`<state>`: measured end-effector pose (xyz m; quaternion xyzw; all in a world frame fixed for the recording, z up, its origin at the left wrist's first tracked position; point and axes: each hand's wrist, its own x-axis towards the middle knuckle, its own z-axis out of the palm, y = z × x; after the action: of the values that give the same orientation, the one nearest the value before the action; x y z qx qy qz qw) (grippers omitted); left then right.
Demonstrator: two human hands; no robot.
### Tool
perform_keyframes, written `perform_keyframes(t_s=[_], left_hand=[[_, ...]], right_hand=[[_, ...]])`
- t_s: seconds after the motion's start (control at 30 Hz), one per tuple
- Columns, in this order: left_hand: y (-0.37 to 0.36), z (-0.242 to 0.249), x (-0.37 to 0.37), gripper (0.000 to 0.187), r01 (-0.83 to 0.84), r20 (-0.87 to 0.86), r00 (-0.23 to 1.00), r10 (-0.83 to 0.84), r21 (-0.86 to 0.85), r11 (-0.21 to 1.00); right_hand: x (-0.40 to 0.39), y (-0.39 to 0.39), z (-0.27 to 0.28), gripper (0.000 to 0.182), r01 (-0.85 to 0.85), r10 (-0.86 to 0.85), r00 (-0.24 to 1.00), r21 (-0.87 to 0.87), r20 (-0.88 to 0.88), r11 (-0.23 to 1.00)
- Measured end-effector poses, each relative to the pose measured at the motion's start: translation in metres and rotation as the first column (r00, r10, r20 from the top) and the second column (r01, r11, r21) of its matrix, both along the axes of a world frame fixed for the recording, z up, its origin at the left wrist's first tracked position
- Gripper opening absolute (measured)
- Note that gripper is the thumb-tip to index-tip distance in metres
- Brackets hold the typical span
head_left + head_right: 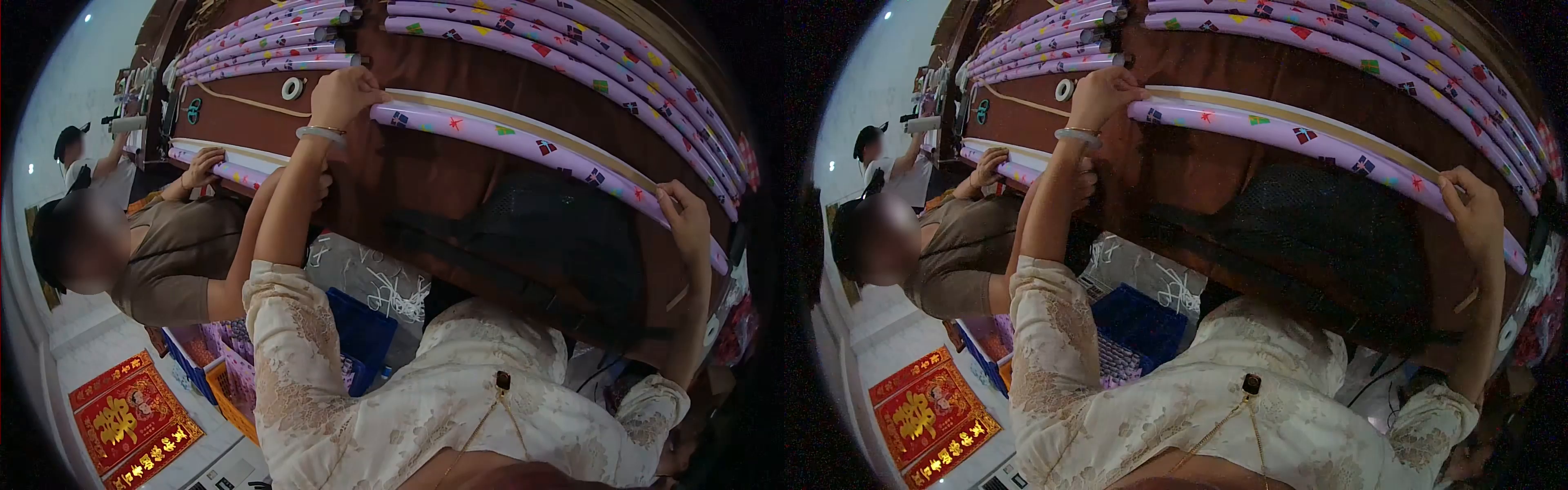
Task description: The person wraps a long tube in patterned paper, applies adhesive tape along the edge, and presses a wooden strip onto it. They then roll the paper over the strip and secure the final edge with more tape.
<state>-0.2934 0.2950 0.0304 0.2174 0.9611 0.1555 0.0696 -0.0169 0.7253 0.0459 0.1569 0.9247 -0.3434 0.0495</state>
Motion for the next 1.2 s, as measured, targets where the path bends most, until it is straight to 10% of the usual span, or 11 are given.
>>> perform_keyframes(t_s=[0.97,1.2], left_hand=[[0.002,-0.002,-0.012,0.025,0.189,-0.026,0.980,-0.199,-0.211,0.959],[0.002,0.003,-0.009,0.026,0.079,0.117,0.990,-0.080,0.006,0.997]], right_hand=[[0.026,0.029,0.019,0.019,0.048,-0.054,0.998,0.109,0.045,0.993],[0.041,0.035,0.011,0.016,0.114,-0.113,0.993,0.039,-0.029,0.993]])
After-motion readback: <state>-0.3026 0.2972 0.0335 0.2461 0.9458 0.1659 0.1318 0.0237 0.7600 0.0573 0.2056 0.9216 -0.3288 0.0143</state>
